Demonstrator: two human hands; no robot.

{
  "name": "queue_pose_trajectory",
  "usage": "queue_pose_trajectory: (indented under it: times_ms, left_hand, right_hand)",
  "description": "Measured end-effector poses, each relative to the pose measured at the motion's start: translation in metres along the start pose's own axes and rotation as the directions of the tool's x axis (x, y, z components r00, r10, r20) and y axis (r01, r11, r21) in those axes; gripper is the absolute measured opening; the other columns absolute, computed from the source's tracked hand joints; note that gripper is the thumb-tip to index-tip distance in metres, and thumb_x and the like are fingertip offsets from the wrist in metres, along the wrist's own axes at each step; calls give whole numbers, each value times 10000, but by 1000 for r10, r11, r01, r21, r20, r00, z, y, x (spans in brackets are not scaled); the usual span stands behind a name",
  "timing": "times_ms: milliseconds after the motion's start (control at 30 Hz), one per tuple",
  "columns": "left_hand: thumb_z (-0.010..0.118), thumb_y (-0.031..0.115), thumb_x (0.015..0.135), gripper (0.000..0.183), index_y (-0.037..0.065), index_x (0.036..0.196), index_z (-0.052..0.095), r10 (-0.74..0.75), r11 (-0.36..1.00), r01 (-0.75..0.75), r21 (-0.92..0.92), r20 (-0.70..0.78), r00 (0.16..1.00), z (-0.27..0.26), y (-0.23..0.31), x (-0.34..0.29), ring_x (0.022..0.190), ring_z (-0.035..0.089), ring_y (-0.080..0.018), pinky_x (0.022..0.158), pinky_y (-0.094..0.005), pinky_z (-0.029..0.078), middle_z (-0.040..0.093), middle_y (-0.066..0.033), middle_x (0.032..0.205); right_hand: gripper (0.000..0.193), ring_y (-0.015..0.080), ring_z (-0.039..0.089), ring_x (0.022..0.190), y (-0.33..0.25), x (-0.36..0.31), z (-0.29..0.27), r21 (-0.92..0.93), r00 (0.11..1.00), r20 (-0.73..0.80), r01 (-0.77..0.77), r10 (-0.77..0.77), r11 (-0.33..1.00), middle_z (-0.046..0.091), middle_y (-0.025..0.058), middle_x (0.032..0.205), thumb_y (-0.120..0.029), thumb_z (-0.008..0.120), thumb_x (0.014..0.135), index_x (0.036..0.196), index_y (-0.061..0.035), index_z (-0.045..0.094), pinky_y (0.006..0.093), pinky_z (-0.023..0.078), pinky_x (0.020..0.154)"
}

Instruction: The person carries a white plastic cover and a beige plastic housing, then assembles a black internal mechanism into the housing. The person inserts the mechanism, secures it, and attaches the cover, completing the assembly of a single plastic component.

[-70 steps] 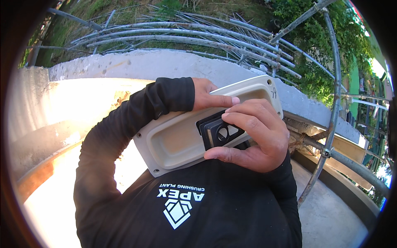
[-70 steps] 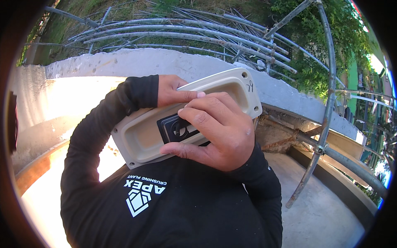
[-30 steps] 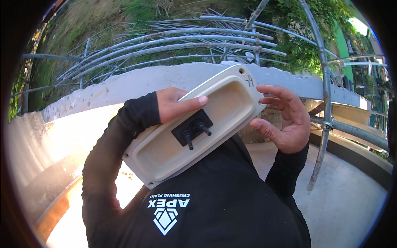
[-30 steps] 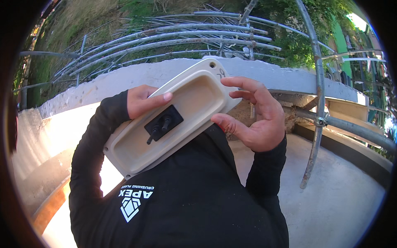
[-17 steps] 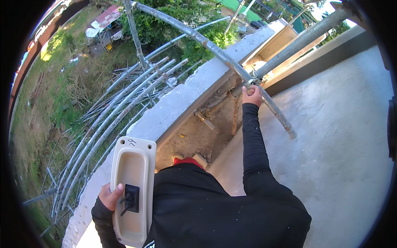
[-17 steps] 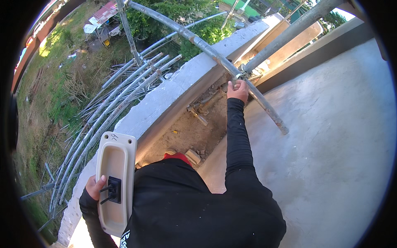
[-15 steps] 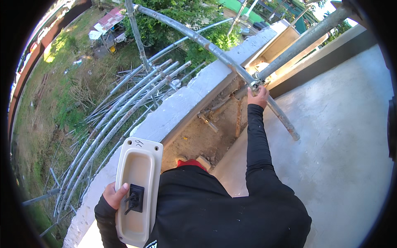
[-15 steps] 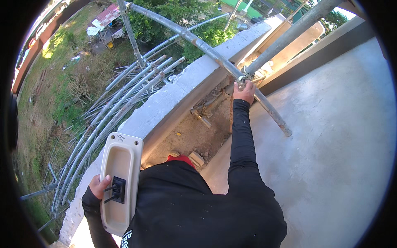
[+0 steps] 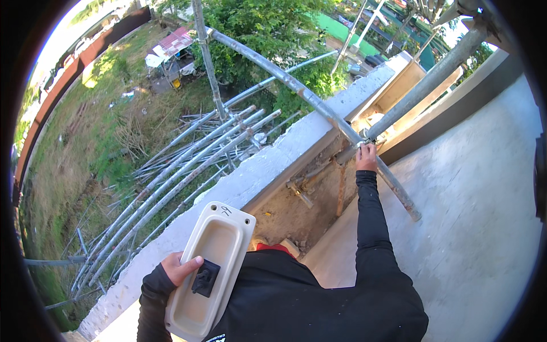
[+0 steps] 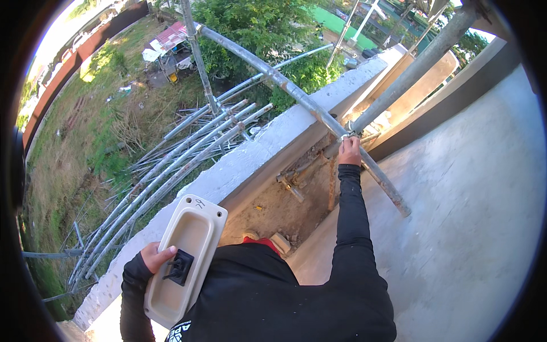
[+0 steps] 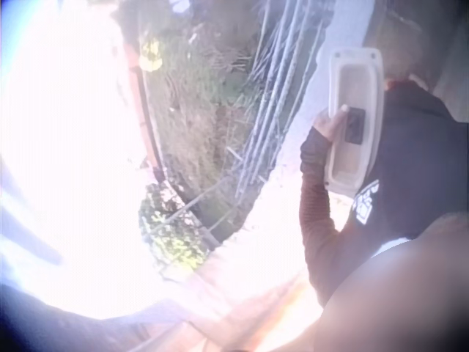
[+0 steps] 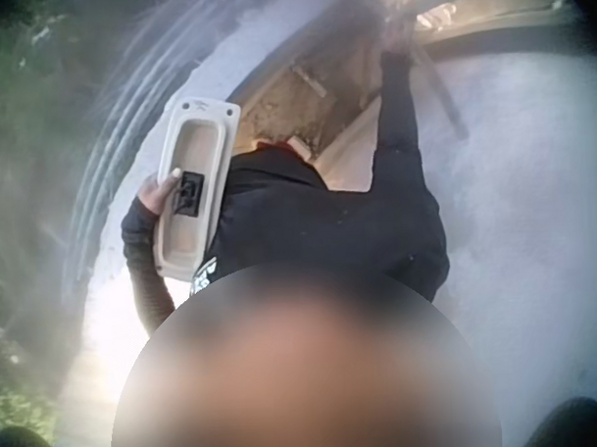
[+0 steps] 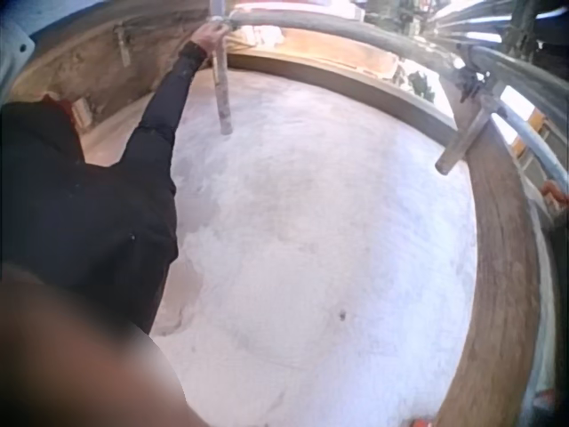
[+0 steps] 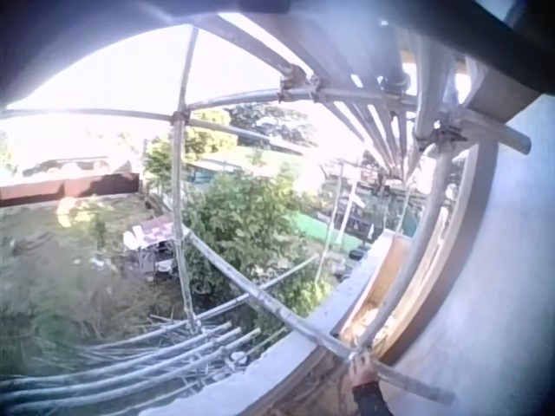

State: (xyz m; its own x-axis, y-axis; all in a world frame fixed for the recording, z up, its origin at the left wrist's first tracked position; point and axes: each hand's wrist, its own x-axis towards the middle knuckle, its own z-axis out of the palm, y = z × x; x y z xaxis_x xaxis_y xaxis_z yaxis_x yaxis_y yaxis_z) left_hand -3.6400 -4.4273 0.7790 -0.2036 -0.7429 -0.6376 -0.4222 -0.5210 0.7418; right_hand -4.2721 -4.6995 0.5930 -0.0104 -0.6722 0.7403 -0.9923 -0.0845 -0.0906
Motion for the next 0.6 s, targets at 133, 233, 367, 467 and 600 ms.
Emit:
queue_pose_trajectory:
  times_ms: [133,233,367,467,600]
  left_hand:
    - [673,570,937,650,-46,1141,693,-61,998,61,3,27,998,-1,0,-3,903,679,-197,848,-335,528,727,-129,954]
    - [679,572,930,655,-43,1159,693,-27,999,27,27,16,999,-2,-1,-5,927,683,-204,860,-341,530,731,-136,961]
    - [671,504,964,644,-40,1302,600,189,980,-189,-65,-16,982,1,-12,-11,1036,630,-164,930,-330,507,693,-108,1128]
    - [699,501,943,916,-21,1579,295,335,933,-338,-123,-46,941,4,-20,-13,1327,526,-266,1114,-335,395,521,-229,1470]
    - [719,503,929,1052,37,1641,100,275,958,-279,-62,-65,959,5,-23,-12,1440,423,-302,1170,-344,321,417,-257,1566]
  right_hand:
    - [241,318,651,903,2,-6,4,39,999,43,-27,26,999,584,111,1029,-65,728,831,1067,-90,693,438,560,740]
    - [215,320,645,926,16,-8,9,-50,1000,22,-9,10,999,604,110,1004,-78,711,850,1062,-110,696,436,562,752]
    - [174,329,655,898,22,-7,3,-35,989,43,143,-142,989,632,112,972,-104,687,894,1068,-107,697,430,564,752]
    - [198,272,674,874,-22,-1,-12,74,988,156,-23,11,997,630,129,1026,-70,661,941,1133,-56,703,372,582,728]
    - [187,190,712,905,-165,15,-57,750,931,363,-304,18,588,658,98,1117,16,616,985,1161,29,678,322,628,807]
